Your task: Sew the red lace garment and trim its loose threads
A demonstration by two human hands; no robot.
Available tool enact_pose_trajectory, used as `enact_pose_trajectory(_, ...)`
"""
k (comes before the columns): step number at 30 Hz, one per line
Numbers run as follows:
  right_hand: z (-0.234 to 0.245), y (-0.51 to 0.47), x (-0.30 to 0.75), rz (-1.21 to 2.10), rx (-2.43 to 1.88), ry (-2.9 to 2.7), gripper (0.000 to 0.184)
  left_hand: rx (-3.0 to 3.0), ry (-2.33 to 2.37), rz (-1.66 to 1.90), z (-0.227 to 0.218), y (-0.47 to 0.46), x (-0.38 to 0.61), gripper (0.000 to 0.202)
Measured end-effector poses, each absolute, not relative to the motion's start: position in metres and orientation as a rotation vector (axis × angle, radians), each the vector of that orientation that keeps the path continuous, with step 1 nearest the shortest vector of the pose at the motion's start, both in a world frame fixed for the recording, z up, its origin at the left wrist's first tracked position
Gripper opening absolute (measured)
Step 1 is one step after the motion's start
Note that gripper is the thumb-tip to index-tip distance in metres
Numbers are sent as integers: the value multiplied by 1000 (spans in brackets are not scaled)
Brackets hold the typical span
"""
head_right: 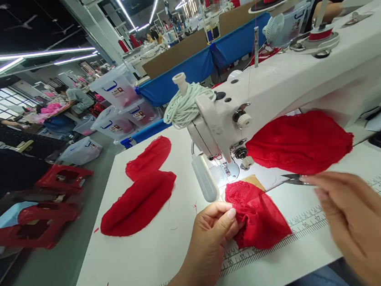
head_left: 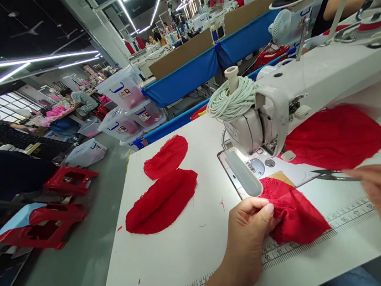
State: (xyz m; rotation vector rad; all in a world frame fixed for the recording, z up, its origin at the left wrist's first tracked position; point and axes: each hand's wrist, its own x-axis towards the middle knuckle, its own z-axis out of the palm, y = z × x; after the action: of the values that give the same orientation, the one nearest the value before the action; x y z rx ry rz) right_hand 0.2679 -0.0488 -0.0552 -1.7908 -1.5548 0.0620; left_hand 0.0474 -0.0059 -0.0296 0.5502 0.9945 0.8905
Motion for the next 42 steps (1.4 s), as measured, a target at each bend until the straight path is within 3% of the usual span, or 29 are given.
enact_pose_trajectory(3, -52, -46, 229, 218, -1467, -1741, 14, 600, 987, 901, -31, -7, 47, 36)
enact_pose_trajectory(6, -49, -37, 202, 328, -1427, -1773, 10, 683, 967, 914, -31, -7, 46, 31)
enact_pose_trajectory(11, -47, -29, 195, 519, -1412, -1689, 20, 790, 969, 892, -32, -5, 45, 28)
enact_pose_trajectory(21, -47, -26, 195, 570, -1502, -1677, 25, 800, 970, 978, -33, -4, 45, 21)
enact_pose_trajectory(27, -44, -27, 193, 661, -1533, -1603, 25, 674, 961, 927, -29, -4, 46, 27)
enact_pose_trajectory(42, -43, -32, 190, 556, -1512, -1678, 24, 883, 985, 981, -37, -5, 45, 22)
